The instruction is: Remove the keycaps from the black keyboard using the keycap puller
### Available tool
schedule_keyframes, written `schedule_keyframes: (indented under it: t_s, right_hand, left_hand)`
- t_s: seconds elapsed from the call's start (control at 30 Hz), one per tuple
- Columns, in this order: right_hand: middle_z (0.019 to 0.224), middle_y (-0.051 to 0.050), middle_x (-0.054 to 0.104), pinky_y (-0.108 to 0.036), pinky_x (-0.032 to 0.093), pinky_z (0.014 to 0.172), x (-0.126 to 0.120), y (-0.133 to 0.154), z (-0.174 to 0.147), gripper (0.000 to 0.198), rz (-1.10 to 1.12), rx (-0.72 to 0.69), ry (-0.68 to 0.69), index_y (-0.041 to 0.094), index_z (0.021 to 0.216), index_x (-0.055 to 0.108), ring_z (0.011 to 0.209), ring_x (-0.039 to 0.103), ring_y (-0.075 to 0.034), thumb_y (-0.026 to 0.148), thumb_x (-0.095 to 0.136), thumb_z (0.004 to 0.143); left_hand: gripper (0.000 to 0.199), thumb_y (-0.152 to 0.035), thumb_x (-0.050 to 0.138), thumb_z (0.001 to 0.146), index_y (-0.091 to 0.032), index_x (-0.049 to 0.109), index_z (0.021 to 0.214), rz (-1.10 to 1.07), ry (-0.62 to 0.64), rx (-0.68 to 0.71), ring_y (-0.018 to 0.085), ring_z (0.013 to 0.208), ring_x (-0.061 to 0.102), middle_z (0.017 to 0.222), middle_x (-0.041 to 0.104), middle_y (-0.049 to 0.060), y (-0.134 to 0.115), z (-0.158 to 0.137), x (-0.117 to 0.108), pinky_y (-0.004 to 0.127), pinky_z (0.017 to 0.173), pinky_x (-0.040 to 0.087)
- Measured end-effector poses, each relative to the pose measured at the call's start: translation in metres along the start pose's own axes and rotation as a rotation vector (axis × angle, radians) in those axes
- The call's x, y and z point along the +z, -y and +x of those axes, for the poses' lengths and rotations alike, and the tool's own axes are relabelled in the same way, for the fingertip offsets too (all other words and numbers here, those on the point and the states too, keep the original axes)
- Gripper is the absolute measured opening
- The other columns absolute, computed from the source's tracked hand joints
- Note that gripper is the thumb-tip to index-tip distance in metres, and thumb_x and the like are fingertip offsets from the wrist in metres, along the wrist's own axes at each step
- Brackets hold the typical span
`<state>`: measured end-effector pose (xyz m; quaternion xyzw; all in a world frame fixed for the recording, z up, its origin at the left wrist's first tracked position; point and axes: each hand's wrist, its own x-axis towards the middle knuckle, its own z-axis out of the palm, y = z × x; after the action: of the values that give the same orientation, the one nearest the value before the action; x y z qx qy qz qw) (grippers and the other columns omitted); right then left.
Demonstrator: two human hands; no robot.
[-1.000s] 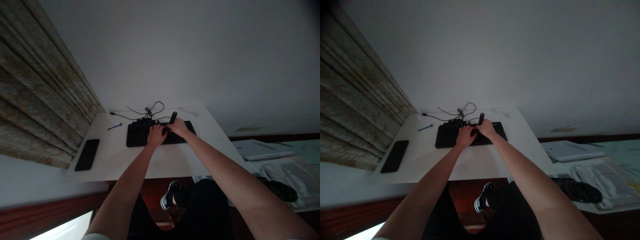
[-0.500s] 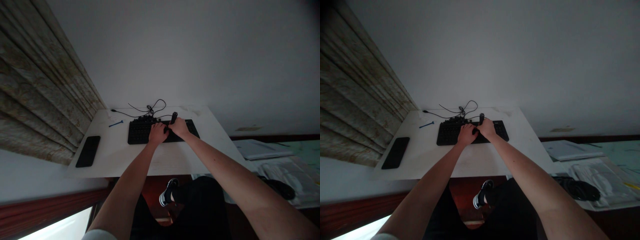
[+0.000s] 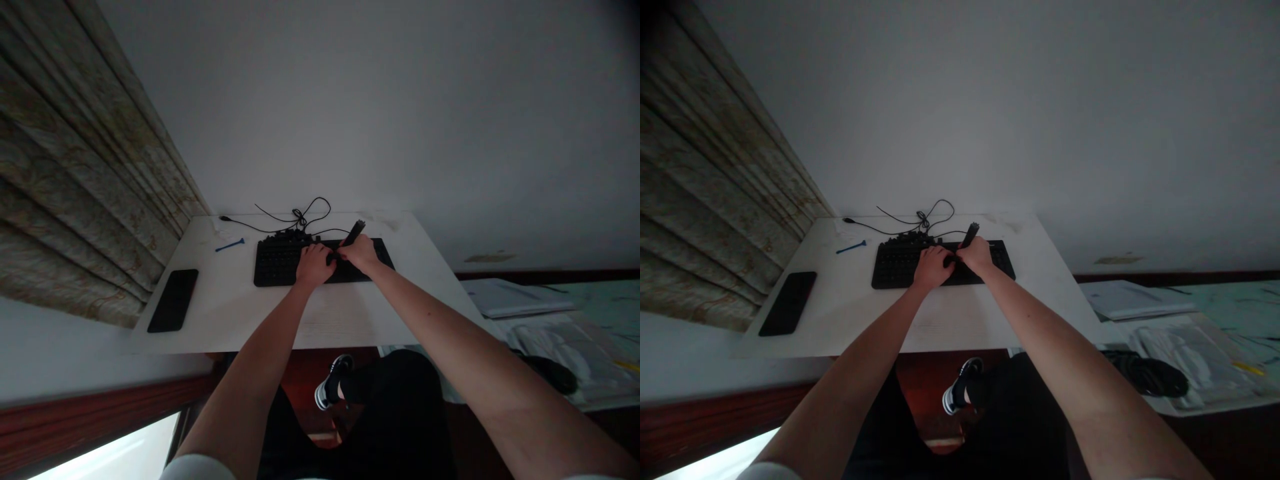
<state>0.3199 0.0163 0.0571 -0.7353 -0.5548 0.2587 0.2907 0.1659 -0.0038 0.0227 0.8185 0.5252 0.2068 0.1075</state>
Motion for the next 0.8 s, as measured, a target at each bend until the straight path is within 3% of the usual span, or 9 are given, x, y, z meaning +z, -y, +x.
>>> schedule_keyframes:
  t_s: [0.17,0.37,0.57,0.8]
  right_hand:
    - [0.065,-0.005,0.073,-0.02,0.053,0.058,0.002,0.007,-0.008,0.016,0.046,-0.015,0.014,0.012,0.081,0.077,0.069,0.073,-0.019,0.01,0.069,0.067]
    - [0.06,-0.008,0.069,-0.022,0.053,0.056,-0.004,0.021,-0.005,0.008,-0.029,-0.018,0.052,0.01,0.069,0.074,0.067,0.073,-0.022,0.018,0.076,0.069]
    - [0.064,-0.007,0.072,-0.024,0.06,0.059,-0.005,0.001,0.005,0.021,0.16,0.032,0.075,0.009,0.083,0.075,0.062,0.073,-0.02,0.025,0.083,0.072]
    - [0.076,-0.013,0.075,-0.026,0.063,0.055,-0.007,0.001,0.005,0.024,0.326,0.15,0.108,0.009,0.082,0.071,0.062,0.073,-0.02,0.028,0.083,0.077]
  left_hand:
    - [0.025,-0.037,0.057,0.094,-0.022,0.066,0.112,0.028,0.024,-0.005,0.028,0.119,0.055,0.119,0.066,0.008,0.0,0.0,-0.002,0.044,0.103,0.04]
    - [0.029,-0.037,0.058,0.094,-0.021,0.065,0.117,0.025,0.016,-0.022,0.028,0.119,0.055,0.118,0.067,0.009,-0.002,0.0,-0.004,0.043,0.104,0.039]
    - [0.026,-0.036,0.058,0.093,-0.021,0.066,0.113,0.007,0.017,-0.033,0.028,0.118,0.055,0.118,0.068,0.008,-0.003,0.001,-0.003,0.044,0.103,0.039]
    - [0.026,-0.036,0.059,0.092,-0.022,0.066,0.113,-0.008,0.017,-0.031,0.027,0.118,0.055,0.12,0.067,0.007,-0.002,0.001,-0.003,0.044,0.104,0.038]
